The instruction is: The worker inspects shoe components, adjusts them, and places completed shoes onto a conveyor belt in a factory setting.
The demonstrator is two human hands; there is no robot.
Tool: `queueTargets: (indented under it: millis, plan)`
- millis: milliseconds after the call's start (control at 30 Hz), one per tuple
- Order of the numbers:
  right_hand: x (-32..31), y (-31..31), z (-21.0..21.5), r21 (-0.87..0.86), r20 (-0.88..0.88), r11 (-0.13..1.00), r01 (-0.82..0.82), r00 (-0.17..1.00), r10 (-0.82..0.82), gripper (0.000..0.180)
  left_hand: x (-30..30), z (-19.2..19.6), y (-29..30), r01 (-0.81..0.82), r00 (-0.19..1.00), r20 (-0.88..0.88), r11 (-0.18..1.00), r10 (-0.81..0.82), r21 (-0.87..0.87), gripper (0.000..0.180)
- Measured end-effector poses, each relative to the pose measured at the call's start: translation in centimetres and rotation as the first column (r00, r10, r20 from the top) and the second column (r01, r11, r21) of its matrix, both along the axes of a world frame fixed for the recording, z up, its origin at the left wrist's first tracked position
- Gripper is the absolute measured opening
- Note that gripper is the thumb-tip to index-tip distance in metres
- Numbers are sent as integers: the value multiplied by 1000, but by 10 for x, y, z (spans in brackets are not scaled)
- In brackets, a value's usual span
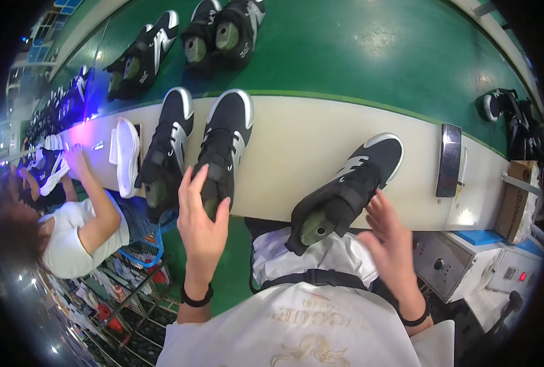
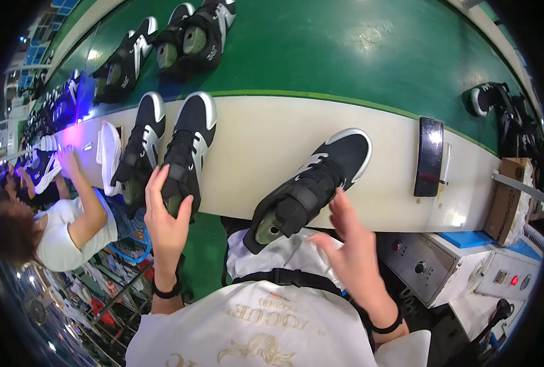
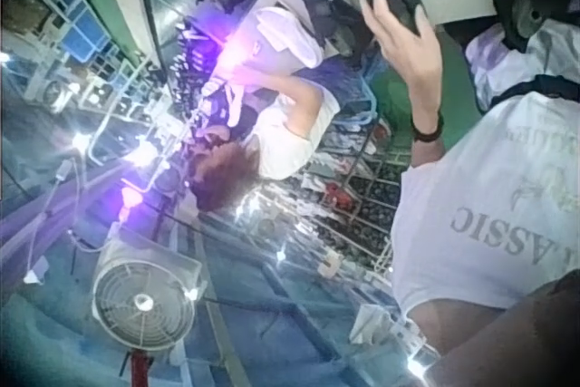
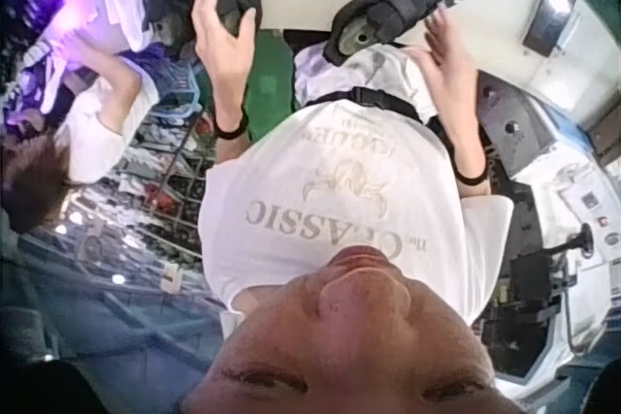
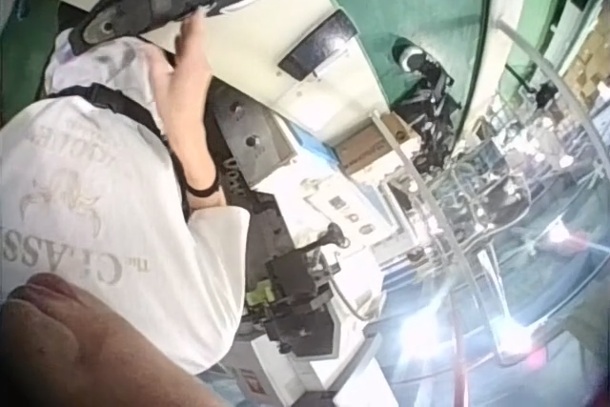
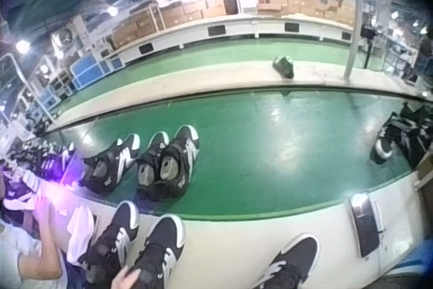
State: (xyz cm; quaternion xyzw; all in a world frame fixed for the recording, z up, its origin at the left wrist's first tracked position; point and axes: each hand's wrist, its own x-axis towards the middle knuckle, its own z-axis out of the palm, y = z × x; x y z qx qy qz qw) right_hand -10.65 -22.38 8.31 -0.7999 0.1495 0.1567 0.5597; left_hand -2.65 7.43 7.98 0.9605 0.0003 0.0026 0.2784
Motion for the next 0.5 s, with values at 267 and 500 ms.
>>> queueTargets:
  millis: [267, 500]
  plan:
    - [35, 32, -21, -101, 230, 985, -139, 960, 159, 103, -2, -6, -82, 262, 965, 26, 959, -260, -112, 53]
    - [207, -87, -51, -374, 473, 918, 129, 878, 69, 71, 123, -15, -128, 206, 976, 156, 878, -152, -432, 49]
